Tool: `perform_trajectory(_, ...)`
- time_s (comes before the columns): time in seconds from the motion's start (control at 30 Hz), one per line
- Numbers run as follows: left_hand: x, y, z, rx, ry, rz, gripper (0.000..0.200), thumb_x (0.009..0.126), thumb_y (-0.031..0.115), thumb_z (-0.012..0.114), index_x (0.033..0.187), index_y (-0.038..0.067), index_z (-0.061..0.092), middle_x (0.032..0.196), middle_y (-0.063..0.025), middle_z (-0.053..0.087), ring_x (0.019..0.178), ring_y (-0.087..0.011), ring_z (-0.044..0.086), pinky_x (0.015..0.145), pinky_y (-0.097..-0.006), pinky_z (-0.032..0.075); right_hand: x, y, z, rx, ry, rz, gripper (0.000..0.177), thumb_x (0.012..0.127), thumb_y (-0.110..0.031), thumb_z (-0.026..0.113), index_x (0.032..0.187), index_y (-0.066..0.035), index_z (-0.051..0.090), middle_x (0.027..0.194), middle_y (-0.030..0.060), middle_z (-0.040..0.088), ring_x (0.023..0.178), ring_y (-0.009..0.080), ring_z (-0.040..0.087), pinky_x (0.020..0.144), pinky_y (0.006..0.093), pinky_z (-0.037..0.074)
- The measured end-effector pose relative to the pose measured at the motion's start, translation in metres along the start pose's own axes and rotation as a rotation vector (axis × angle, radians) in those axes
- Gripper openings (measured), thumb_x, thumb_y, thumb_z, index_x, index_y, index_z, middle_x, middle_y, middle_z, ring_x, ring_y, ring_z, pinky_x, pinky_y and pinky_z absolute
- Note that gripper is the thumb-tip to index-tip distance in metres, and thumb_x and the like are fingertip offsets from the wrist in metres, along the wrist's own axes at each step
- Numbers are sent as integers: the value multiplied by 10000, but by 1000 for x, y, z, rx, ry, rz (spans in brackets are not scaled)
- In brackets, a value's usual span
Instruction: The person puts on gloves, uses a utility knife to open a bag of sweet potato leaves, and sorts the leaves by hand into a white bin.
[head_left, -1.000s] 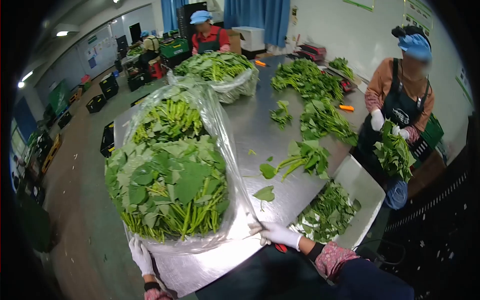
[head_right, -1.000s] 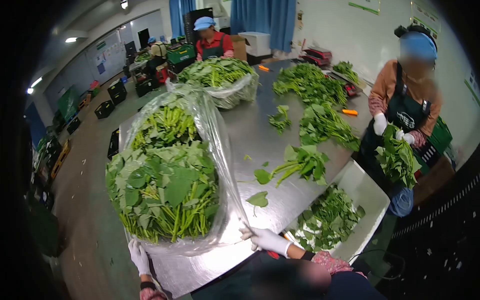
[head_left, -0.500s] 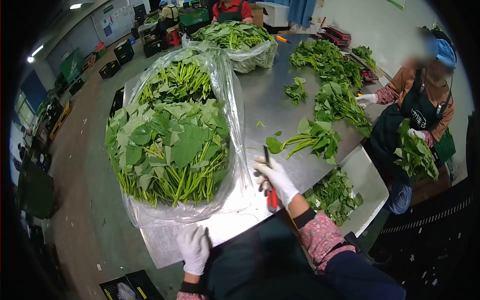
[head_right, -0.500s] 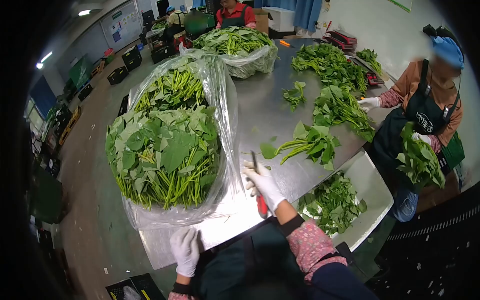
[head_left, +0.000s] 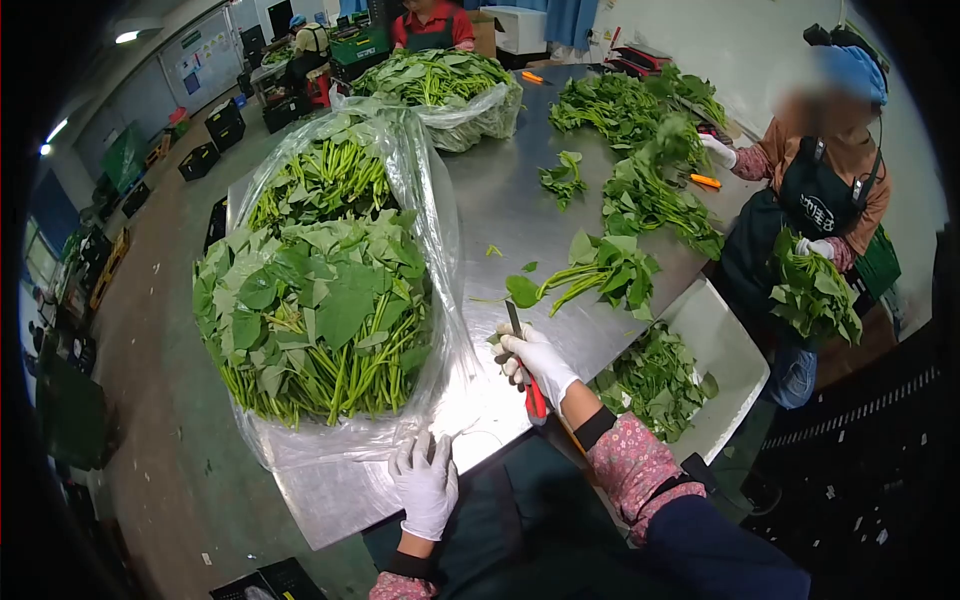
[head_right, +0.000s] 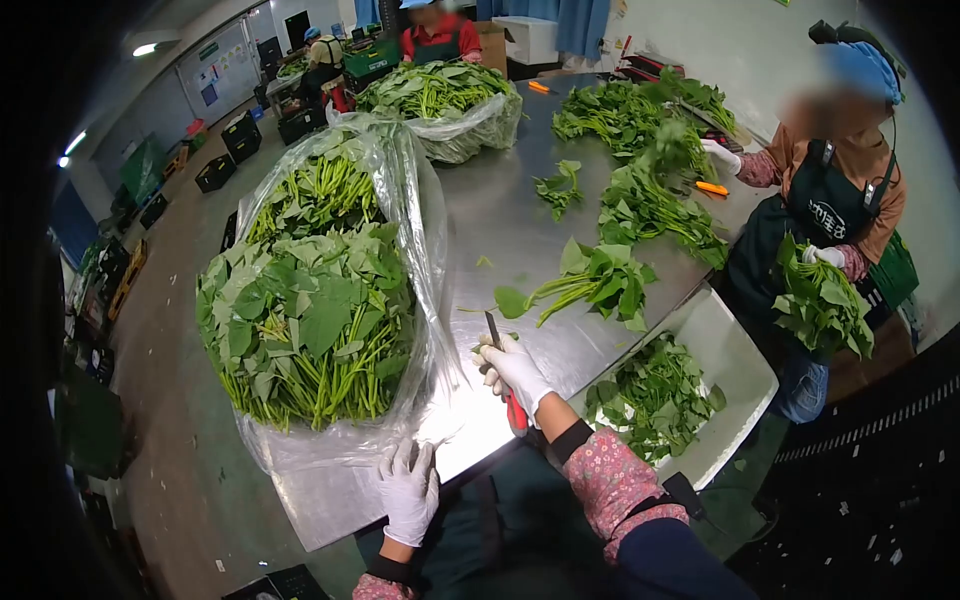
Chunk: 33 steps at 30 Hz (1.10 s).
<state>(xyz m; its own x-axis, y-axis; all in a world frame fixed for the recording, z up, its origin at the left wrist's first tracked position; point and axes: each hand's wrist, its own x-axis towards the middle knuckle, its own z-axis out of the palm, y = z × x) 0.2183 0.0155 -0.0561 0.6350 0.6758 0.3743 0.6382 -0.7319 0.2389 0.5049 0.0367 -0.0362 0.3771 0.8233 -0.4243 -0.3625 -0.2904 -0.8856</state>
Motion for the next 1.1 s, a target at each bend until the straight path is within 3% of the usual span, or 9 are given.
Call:
perform_trajectory(0.17, 18, 18, -1, 41, -11, 76, 401, 790, 189, 692, 1184, 144, 634, 1306, -137, 521, 1251, -361, 438, 1042, -530, 320, -2, 0, 30, 193, -362, 136, 380, 989, -206, 481, 1334, -48, 497, 1093, 99, 676, 630, 98, 625, 451, 242, 474)
perform_trajectory(0.27, 29, 12, 20, -102, -139, 87, 409, 820, 198, 663, 1213, 99, 607, 1329, -166, 511, 1248, -373, 449, 1045, -532, 323, -8, -9, 64, 211, -347, 54, 386, 973, -161, 500, 1343, -52, 494, 1300, 133, 584, 656, 156, 659, 447, 260, 478)
perform_trajectory(0.43, 47, 19, 19, -145, -148, 130, 417, 824, 164, 651, 1222, 57, 581, 1307, -199, 512, 1192, -375, 491, 1011, -490, 370, 89, 8, 51, 147, -123, 44, 520, 976, -240, 529, 1421, -143, 279, 1029, 143, 567, 593, 217, 649, 410, 303, 486)
perform_trajectory(0.47, 47, 17, 17, -179, -101, 104, 409, 813, 149, 659, 1207, 64, 587, 1285, -188, 518, 1164, -370, 502, 991, -483, 385, 79, -12, 48, 193, 62, -5, 469, 943, -140, 515, 1380, -182, 350, 870, 82, 552, 558, 192, 631, 413, 310, 470)
perform_trajectory(0.53, 45, 15, 14, -251, -1, 41, 395, 791, 119, 674, 1177, 79, 599, 1243, -164, 530, 1108, -360, 523, 952, -470, 413, 96, -24, 20, 228, 127, -33, 415, 973, -178, 500, 1346, -258, 336, 813, 60, 547, 603, 249, 654, 424, 336, 471)
perform_trajectory(0.6, 42, 10, 0, -129, 124, 4, 416, 756, 69, 662, 1168, 74, 598, 1217, -164, 520, 1109, -357, 503, 941, -471, 409, 107, -39, 1, 235, 178, 36, 359, 982, -227, 503, 1327, -203, 404, 872, 62, 631, 653, 246, 674, 461, 306, 477)
perform_trajectory(0.77, 22, -32, 8, 163, 213, -310, 463, 793, 122, 611, 1235, 13, 529, 1309, -222, 451, 1265, -407, 386, 1068, -569, 270, 85, -36, -32, 209, -79, 134, 273, 976, -217, 512, 1204, -67, 524, 989, 90, 698, 683, 220, 687, 475, 295, 481)
perform_trajectory(0.93, 12, -83, 2, 208, -101, -320, 407, 889, 359, 580, 1134, 38, 626, 1261, -214, 541, 1285, -415, 407, 1106, -559, 221, 18, -4, -48, 431, -171, 91, 315, 1007, -245, 480, 1203, -4, 532, 997, 124, 690, 655, 141, 639, 462, 226, 486)
perform_trajectory(1.1, -1, -95, -28, 3, 255, -427, 248, 880, 150, 628, 1097, 34, 657, 1125, -174, 594, 1034, -348, 549, 894, -449, 423, -44, 44, -24, 400, -249, 107, 357, 1007, -255, 494, 1223, 26, 531, 911, 101, 668, 618, 115, 607, 472, 217, 472)
